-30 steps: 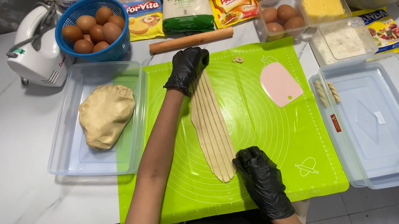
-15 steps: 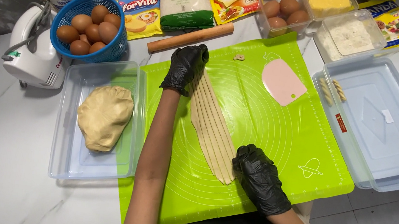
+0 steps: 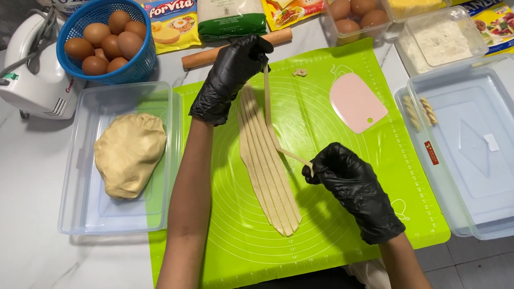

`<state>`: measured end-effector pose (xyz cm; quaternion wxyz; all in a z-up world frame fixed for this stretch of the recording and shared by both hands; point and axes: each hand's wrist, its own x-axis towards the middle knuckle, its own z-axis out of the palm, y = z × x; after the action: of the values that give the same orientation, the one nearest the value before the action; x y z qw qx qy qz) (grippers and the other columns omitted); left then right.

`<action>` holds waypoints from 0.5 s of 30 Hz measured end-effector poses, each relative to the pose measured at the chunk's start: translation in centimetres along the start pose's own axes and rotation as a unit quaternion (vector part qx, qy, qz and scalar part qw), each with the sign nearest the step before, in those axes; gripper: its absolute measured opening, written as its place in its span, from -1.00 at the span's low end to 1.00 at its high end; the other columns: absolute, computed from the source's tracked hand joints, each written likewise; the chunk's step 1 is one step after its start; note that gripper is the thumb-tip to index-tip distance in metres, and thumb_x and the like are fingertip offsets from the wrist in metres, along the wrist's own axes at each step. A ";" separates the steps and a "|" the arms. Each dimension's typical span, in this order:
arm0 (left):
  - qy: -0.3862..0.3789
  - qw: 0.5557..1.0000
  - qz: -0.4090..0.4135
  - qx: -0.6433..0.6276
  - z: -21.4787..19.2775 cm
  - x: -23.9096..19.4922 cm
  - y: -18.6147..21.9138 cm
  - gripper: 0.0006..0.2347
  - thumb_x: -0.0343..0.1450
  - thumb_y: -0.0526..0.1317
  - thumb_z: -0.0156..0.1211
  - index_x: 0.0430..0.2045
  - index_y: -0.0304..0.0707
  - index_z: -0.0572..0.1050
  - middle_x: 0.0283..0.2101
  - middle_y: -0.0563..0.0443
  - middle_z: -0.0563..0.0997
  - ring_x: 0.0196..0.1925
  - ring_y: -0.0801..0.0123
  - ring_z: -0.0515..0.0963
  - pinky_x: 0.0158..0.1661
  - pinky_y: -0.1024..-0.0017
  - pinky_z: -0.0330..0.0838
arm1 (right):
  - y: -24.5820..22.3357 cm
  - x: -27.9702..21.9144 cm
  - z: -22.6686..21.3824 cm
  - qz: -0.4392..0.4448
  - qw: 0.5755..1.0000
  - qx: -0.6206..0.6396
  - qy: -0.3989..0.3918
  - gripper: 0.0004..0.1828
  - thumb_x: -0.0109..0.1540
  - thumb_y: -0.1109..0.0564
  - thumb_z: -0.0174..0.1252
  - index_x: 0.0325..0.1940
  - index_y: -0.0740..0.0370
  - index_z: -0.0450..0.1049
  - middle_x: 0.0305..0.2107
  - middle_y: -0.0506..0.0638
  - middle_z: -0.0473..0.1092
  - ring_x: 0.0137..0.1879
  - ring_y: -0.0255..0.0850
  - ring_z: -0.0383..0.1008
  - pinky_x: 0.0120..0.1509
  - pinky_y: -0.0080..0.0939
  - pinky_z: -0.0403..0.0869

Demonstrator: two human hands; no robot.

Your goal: The person twists thin strips of dough into rope-like shapes on a green cutting mat. They place the finished twisted dough pieces into a clear plastic container to the right.

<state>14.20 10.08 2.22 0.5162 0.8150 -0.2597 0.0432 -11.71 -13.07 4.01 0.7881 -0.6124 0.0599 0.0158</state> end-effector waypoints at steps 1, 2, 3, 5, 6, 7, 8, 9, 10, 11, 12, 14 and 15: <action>0.031 0.999 -0.013 0.000 -0.1 0.3 0.0 -0.73 0.38 -0.26 0.35 -0.04 -0.20 0.58 -0.14 -0.34 0.68 -0.06 -0.22 0.64 -0.08 0.07 0.56 | -0.7 0.2 -0.3 -0.001 0.999 -0.048 0.001 -0.62 0.13 0.40 0.36 0.03 0.34 0.57 -0.24 0.20 0.62 -0.20 -0.05 0.68 -0.03 -0.07 0.64; 0.063 0.998 -0.026 0.000 -0.2 0.6 0.1 -0.75 0.37 -0.22 0.42 -0.08 0.02 0.62 -0.14 -0.12 0.72 -0.04 0.08 0.70 -0.10 0.24 0.61 | -1.3 0.5 -0.6 -0.002 0.995 -0.097 0.002 -0.63 0.14 0.40 0.36 0.02 0.27 0.56 -0.27 0.19 0.62 -0.25 -0.04 0.71 -0.11 -0.10 0.66; 0.062 0.998 -0.024 -0.003 -0.1 1.3 0.1 -0.75 0.37 -0.22 0.42 -0.08 0.02 0.62 -0.14 -0.12 0.72 -0.04 0.08 0.70 -0.10 0.24 0.61 | -2.8 -0.3 -0.7 -0.003 0.995 -0.098 0.004 -0.63 0.14 0.40 0.36 0.02 0.27 0.56 -0.27 0.19 0.62 -0.25 -0.04 0.71 -0.11 -0.10 0.66; 0.092 0.991 -0.049 -0.084 0.4 2.4 0.1 -0.71 0.31 -0.27 0.46 -0.15 0.26 0.65 -0.17 0.19 0.74 -0.09 0.49 0.73 -0.02 0.54 0.62 | -5.6 -1.8 -1.0 0.022 0.992 -0.115 0.038 -0.86 0.18 0.37 0.36 -0.18 0.37 0.59 -0.48 0.19 0.55 -0.38 -0.10 0.59 -0.11 -0.16 0.59; 0.091 0.991 -0.048 -0.086 0.2 2.3 1.0 -0.71 0.31 -0.27 0.46 -0.15 0.26 0.65 -0.17 0.19 0.74 -0.09 0.49 0.73 -0.02 0.54 0.62 | -5.9 -2.7 -2.1 0.022 0.992 -0.117 0.041 -0.86 0.18 0.37 0.36 -0.18 0.37 0.59 -0.48 0.19 0.55 -0.38 -0.10 0.59 -0.11 -0.16 0.59; 0.108 0.984 -0.027 -0.137 0.1 2.2 1.9 -0.72 0.35 -0.33 0.42 -0.13 0.15 0.65 -0.17 0.07 0.74 -0.13 0.42 0.75 -0.04 0.49 0.64 | -6.3 -3.7 -3.1 0.040 0.982 -0.170 0.068 -0.89 0.19 0.29 0.37 -0.20 0.30 0.62 -0.45 0.15 0.59 -0.35 -0.12 0.62 -0.09 -0.19 0.58; 0.124 0.975 -0.006 -0.186 0.0 2.2 2.8 -0.74 0.39 -0.39 0.37 -0.10 0.04 0.65 -0.16 -0.05 0.74 -0.17 0.36 0.76 -0.05 0.44 0.67 | -6.8 -4.7 -4.2 0.058 0.969 -0.222 0.095 -0.91 0.21 0.22 0.38 -0.21 0.24 0.65 -0.42 0.12 0.62 -0.33 -0.14 0.64 -0.07 -0.23 0.56; 0.122 0.974 -0.006 -0.190 0.6 1.3 4.3 -0.74 0.39 -0.39 0.37 -0.10 0.04 0.65 -0.16 -0.05 0.74 -0.17 0.36 0.76 -0.05 0.44 0.67 | -7.1 -5.9 -4.2 0.059 0.968 -0.223 0.099 -0.91 0.21 0.22 0.38 -0.21 0.24 0.65 -0.42 0.12 0.62 -0.33 -0.14 0.64 -0.07 -0.23 0.56; 0.081 0.976 -0.018 -0.200 1.1 0.5 5.7 -0.72 0.41 -0.40 0.31 -0.02 -0.05 0.61 -0.16 -0.05 0.73 -0.16 0.38 0.71 -0.03 0.37 0.66 | -7.4 -7.0 -4.2 0.057 0.971 -0.193 0.133 -0.87 0.24 0.25 0.33 -0.16 0.35 0.63 -0.39 0.14 0.60 -0.27 -0.14 0.57 0.02 -0.21 0.54; 0.040 0.976 -0.030 -0.212 1.7 -0.4 7.1 -0.69 0.44 -0.41 0.25 0.07 -0.14 0.56 -0.17 -0.05 0.71 -0.15 0.39 0.67 -0.01 0.29 0.65 | -7.8 -8.3 -4.2 0.055 0.971 -0.164 0.167 -0.83 0.27 0.27 0.28 -0.12 0.47 0.60 -0.35 0.16 0.57 -0.22 -0.15 0.49 0.10 -0.19 0.51; 0.038 0.975 -0.029 -0.216 3.4 -0.6 4.5 -0.69 0.44 -0.41 0.25 0.07 -0.14 0.56 -0.17 -0.05 0.71 -0.15 0.39 0.67 -0.01 0.29 0.65 | -5.3 -8.5 -6.1 0.055 0.969 -0.166 0.171 -0.83 0.27 0.27 0.28 -0.12 0.47 0.60 -0.35 0.16 0.57 -0.22 -0.15 0.49 0.10 -0.19 0.51; -0.056 0.998 -0.041 0.004 7.0 -1.3 -0.6 -0.74 0.39 -0.20 0.30 -0.03 0.15 0.63 -0.14 -0.03 0.71 0.00 0.00 0.65 0.03 0.10 0.54 | -0.3 -9.2 -10.1 0.074 0.969 -0.162 0.170 -0.76 0.15 0.36 0.38 -0.09 0.38 0.63 -0.26 0.25 0.63 -0.28 -0.03 0.62 -0.07 -0.02 0.59; -0.057 0.997 -0.042 -0.001 7.6 -1.6 -1.3 -0.74 0.39 -0.20 0.30 -0.03 0.15 0.63 -0.14 -0.03 0.71 0.00 0.00 0.65 0.03 0.10 0.54 | 2.2 -10.0 -11.6 0.076 0.968 -0.166 0.173 -0.76 0.15 0.36 0.38 -0.09 0.38 0.63 -0.26 0.25 0.63 -0.28 -0.03 0.62 -0.07 -0.02 0.59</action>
<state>11.99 4.57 -2.92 0.5029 0.8257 -0.2542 -0.0258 -22.75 -23.26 0.19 0.6496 -0.7216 0.2385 -0.0204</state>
